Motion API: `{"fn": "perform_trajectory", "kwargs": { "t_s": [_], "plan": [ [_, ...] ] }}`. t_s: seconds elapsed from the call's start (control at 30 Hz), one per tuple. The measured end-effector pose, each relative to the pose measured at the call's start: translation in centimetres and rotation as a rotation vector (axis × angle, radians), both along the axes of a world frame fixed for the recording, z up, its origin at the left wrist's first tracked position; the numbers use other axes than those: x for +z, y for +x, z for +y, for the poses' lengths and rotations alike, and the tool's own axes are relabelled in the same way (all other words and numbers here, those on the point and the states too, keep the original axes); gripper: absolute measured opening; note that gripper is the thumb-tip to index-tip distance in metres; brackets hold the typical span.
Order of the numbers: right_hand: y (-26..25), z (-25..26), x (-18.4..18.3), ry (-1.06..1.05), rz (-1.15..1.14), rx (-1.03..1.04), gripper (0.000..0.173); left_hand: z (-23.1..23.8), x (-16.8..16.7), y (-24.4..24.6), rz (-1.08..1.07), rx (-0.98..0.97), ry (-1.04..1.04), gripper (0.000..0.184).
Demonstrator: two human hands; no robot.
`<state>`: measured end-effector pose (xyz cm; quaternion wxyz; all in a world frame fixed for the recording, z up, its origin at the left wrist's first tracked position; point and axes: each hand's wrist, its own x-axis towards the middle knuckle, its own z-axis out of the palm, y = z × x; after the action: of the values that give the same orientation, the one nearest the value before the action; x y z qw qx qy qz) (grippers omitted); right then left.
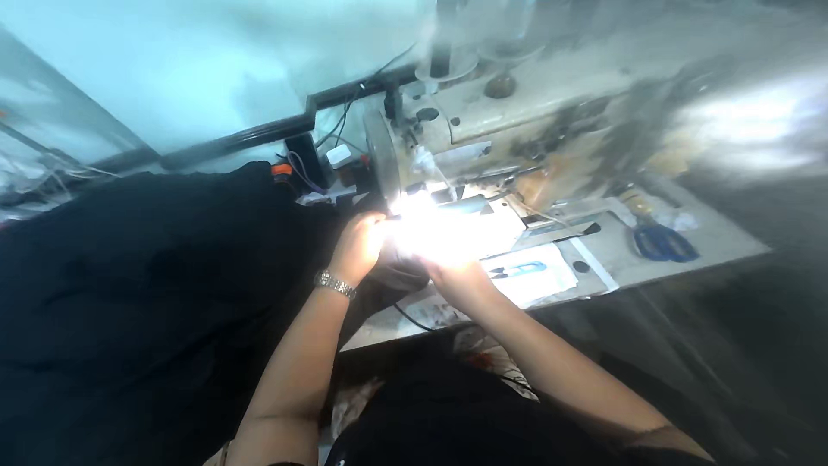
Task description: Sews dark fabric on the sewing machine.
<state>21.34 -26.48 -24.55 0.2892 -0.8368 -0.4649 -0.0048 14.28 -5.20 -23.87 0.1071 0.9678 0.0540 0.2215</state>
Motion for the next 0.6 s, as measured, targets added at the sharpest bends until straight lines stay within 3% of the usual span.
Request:
{"fn": "perform_trajectory", "kwargs": {
  "t_s": [0.13,0.23,0.33,0.4,0.5,0.6],
  "plan": [
    [0.5,0.2,-0.6,0.068,-0.035,0.015,0.026,-1.0,0.3,-1.1,-0.171,-0.015,0.087,0.02],
    [0.9,0.1,-0.8,0.089,-0.042,0.036,0.024,-3.7,0.0,-4.4,0.052,-0.143,0.102,0.03],
    [0.8,-0.2,1.3,-0.155,0.002,0.052,0.029,-6.3,0.8,-7.3,0.289,-0.154,0.152,0.033],
    [1.0,-0.3,2.9,-0.278,0.002,0.062,0.03,-8.4,2.9,-9.3,0.203,-0.37,-0.004,0.043],
    [1.6,-1.0,1.3,-0.055,-0.245,0.138,0.02,-11.6,5.7,-11.1,0.158,-0.749,-0.175,0.047],
    [1.3,-2.6,0.0,0.104,-0.327,0.306,0.016,-11.6,6.3,-11.3,0.168,-0.76,-0.079,0.05]
  ]
}}
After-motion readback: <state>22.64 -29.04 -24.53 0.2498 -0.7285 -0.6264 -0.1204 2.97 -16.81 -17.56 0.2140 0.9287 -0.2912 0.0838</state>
